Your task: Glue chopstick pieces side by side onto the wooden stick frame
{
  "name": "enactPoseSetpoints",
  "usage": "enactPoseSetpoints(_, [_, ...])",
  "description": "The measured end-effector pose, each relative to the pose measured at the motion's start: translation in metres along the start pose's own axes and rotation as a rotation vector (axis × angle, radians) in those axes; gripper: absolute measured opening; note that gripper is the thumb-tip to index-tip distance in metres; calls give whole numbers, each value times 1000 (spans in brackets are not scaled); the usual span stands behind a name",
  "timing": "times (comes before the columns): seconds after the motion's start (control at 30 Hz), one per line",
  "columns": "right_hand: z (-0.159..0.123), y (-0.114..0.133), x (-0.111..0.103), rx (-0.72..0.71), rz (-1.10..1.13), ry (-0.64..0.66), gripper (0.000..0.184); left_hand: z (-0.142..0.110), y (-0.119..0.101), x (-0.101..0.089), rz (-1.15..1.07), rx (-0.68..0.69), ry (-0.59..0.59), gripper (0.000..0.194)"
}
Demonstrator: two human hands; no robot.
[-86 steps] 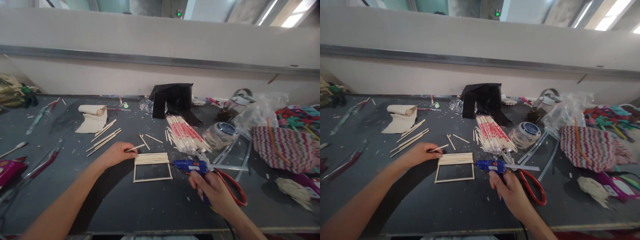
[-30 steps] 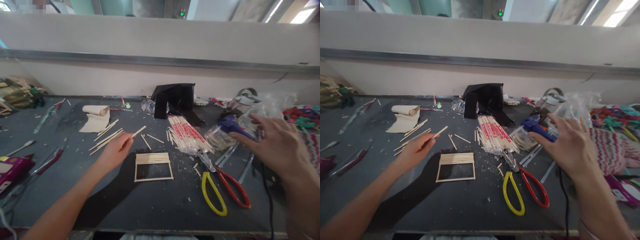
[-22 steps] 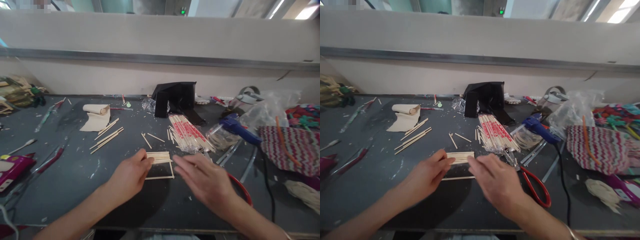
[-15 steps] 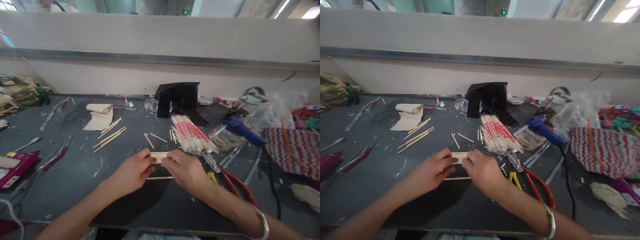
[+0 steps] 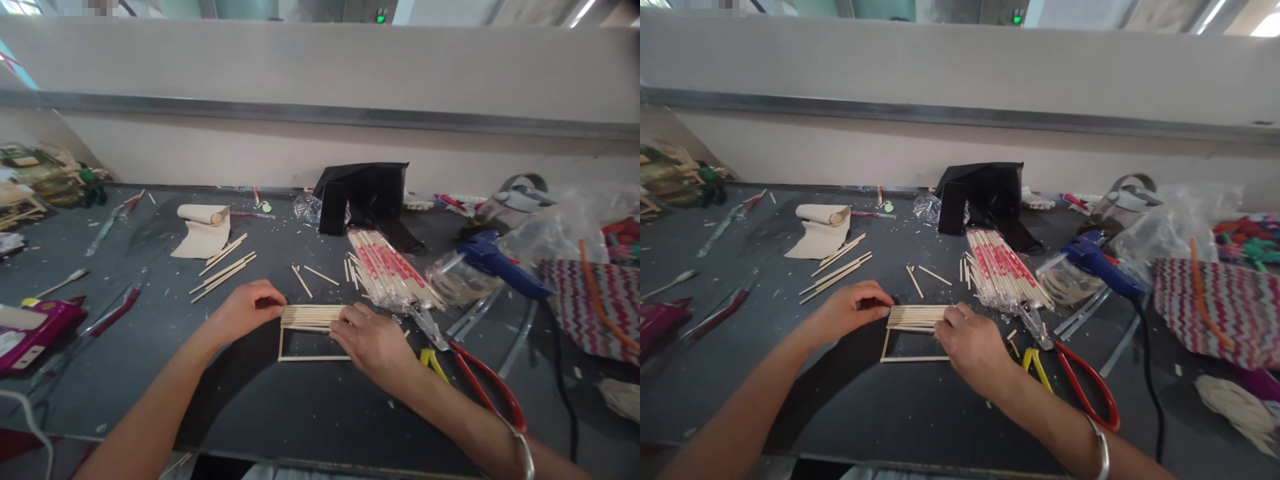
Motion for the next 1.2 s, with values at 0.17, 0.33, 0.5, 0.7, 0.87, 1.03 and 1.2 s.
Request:
enactPoseSetpoints(0.17, [1,0,0,-2,-10,28,12,0,0,-2,11,11,20,20])
enactPoseSetpoints(0.33, [2,1,-1,12,-16,37,10,0,1,3,13,13,48,21])
enactPoseSetpoints(0.5, [2,-1,0,19,15,42,11,0,-2,4,34,29,56,22])
enactPoseSetpoints(0.7, [2,-3,1,26,78,25,10,-4,-8,9,111,53,119,36])
enactPoseSetpoints(0.87, [2,-6,3,40,96,13,11,-5,-7,17,119,89,172,46])
enactPoseSetpoints(1.03, [4,-5,5,43,110,26,15,-4,-3,19,117,69,156,38])
enactPoseSetpoints(1.2, [3,-8,6,51,114,-7,15,-2,-3,17,113,69,129,35])
Point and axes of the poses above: each hand's wrist, its own z-axis towards the middle knuckle, its own x-axis out of the palm, y = z × x, the point moved 9 cm from there along z, towards the middle knuckle, and after that the axes turned 7 degrees about -z, right-handed, at the moved point
